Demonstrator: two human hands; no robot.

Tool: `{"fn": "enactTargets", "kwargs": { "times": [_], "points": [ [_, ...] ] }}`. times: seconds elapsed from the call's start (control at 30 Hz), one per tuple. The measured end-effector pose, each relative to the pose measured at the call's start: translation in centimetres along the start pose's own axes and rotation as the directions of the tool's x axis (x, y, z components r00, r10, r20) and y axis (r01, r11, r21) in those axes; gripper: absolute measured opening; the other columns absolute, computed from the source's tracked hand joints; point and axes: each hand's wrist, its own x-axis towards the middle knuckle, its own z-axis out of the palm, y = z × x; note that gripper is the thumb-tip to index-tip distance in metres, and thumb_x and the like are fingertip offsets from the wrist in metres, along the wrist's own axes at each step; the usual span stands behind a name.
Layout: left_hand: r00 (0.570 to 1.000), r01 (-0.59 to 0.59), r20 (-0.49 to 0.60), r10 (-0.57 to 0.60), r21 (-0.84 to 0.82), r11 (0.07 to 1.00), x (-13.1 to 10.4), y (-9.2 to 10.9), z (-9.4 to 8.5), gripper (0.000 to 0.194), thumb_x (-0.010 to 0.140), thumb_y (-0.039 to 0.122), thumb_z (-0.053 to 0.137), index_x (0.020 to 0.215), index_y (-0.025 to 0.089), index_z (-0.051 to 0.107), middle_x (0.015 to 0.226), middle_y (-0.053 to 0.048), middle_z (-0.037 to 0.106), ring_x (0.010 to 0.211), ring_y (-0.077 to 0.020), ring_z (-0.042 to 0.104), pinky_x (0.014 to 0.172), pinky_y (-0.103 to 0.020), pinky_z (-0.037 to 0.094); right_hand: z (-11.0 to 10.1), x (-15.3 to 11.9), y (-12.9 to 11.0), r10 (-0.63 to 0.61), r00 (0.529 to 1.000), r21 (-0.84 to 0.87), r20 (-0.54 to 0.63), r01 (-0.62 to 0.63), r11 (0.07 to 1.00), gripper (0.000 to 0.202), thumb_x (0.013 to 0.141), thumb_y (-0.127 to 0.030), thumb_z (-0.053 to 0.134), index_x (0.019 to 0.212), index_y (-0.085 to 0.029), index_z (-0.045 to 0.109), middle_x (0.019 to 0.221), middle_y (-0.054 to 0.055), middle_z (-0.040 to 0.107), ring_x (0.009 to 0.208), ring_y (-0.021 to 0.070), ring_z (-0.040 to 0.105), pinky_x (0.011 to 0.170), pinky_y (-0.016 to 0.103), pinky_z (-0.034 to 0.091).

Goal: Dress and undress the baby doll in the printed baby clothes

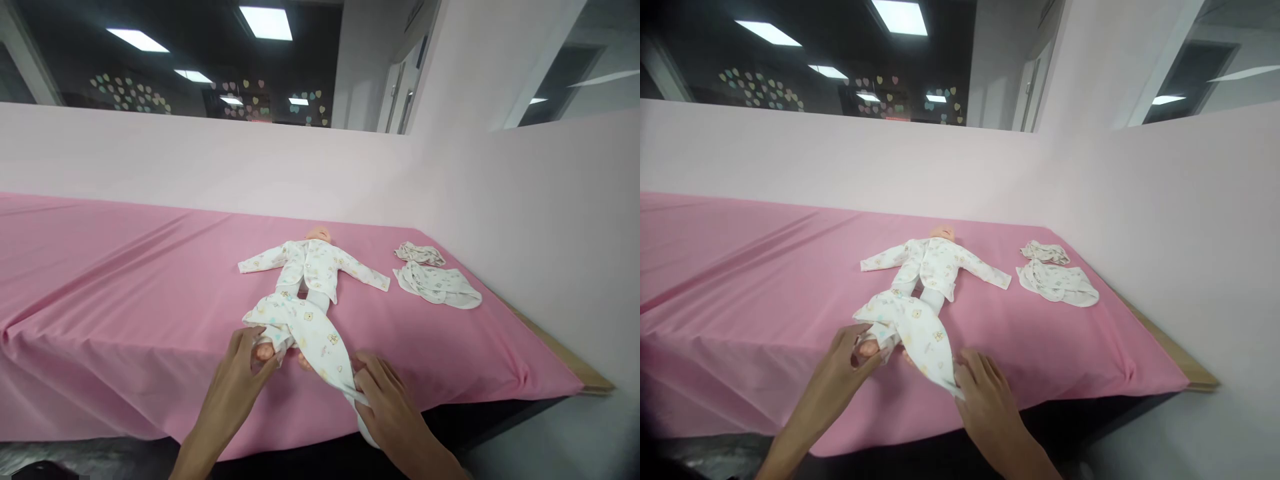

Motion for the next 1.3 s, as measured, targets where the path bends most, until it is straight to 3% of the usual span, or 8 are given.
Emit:
{"fn": "enactTargets", "kwargs": {
  "times": [0.13,0.27,0.4,0.53,0.83,1.0,1.17,1.3],
  "points": [
    [1.000,-0.006,-0.004,0.006,0.007,1.000,0.4,1.1,-1.4,0.049,0.085,0.056,0.054,0.124,0.027,0.053,0.127,-0.008,0.052,0.110,-0.0265,0.058,0.076,-0.035,0.055,0.3,-0.4,0.2,0.052,0.999,0.025,0.014,-0.052,0.998,0.019,0.075,-0.002,0.044,0.077,-0.021,0.045,0.102,0.008,0.061,0.084,0.0210,0.057,0.075,0.037,0.046],
    [0.987,-0.160,0.016,0.159,0.057,0.986,3.3,3.8,-2.6,0.045,0.088,0.054,0.049,0.123,0.027,0.054,0.127,-0.006,0.053,0.115,-0.0258,0.053,0.086,-0.036,0.050,0.2,-0.1,-0.3,0.112,0.993,0.103,0.037,-0.115,0.988,0.016,0.079,-0.008,0.051,0.077,-0.022,0.043,0.099,0.007,0.060,0.086,0.0203,0.057,0.073,0.035,0.046],
    [0.923,-0.351,0.242,0.299,0.214,0.911,8.8,6.6,-2.4,0.038,0.091,0.049,0.043,0.109,0.021,0.058,0.108,-0.008,0.062,0.104,-0.0269,0.055,0.087,-0.039,0.043,0.0,0.0,-1.1,0.139,0.984,0.185,0.112,-0.158,0.970,0.015,0.081,-0.015,0.057,0.077,-0.022,0.045,0.098,0.005,0.059,0.089,0.0200,0.057,0.078,0.035,0.047],
    [0.779,-0.469,0.582,0.236,0.290,0.834,12.7,7.7,-1.7,0.033,0.087,0.049,0.045,0.083,0.019,0.059,0.080,-0.006,0.062,0.072,-0.0226,0.056,0.065,-0.033,0.037,-0.3,-0.1,-1.5,0.131,0.967,0.284,0.220,-0.192,0.939,0.009,0.083,-0.019,0.060,0.081,-0.022,0.052,0.098,0.004,0.058,0.092,0.0197,0.057,0.083,0.035,0.047],
    [0.605,-0.200,0.777,0.174,-0.063,0.978,13.6,7.4,-3.4,0.018,0.076,0.037,0.059,0.080,0.020,0.055,0.077,0.001,0.052,0.064,-0.0127,0.046,0.051,-0.022,0.031,-1.2,1.7,-0.9,0.253,0.940,0.492,0.228,-0.335,0.804,0.011,0.090,-0.025,0.051,0.080,-0.022,0.054,0.099,0.004,0.059,0.094,0.0192,0.058,0.086,0.036,0.048],
    [0.564,0.062,0.785,0.256,-0.349,0.935,13.2,7.7,-3.9,0.018,0.075,0.031,0.062,0.083,0.018,0.051,0.076,0.002,0.053,0.063,-0.0101,0.049,0.051,-0.019,0.036,-2.1,7.8,0.5,0.349,0.896,0.695,0.275,-0.436,0.571,0.029,0.095,-0.038,0.046,0.120,-0.026,0.056,0.122,0.006,0.059,0.115,0.0219,0.055,0.099,0.041,0.044],
    [0.577,0.188,0.746,0.333,-0.518,0.835,13.2,6.5,-3.6,0.022,0.075,0.029,0.069,0.086,0.017,0.054,0.070,0.003,0.055,0.056,-0.0073,0.048,0.049,-0.018,0.037,-0.7,14.4,1.7,0.104,0.878,0.835,0.467,-0.476,0.275,0.029,0.092,-0.042,0.051,0.112,-0.023,0.062,0.112,0.004,0.064,0.108,0.0180,0.057,0.095,0.036,0.043],
    [0.534,0.281,0.792,0.295,-0.495,0.822,13.6,4.9,-3.8,0.031,0.080,0.043,0.066,0.092,0.015,0.062,0.083,-0.004,0.064,0.069,-0.0121,0.059,0.061,-0.023,0.047,0.2,16.1,2.4,-0.040,0.831,0.815,0.555,-0.534,0.224,0.023,0.084,-0.040,0.065,0.088,-0.017,0.062,0.083,0.000,0.062,0.077,0.0117,0.055,0.072,0.025,0.042]
  ]
}}
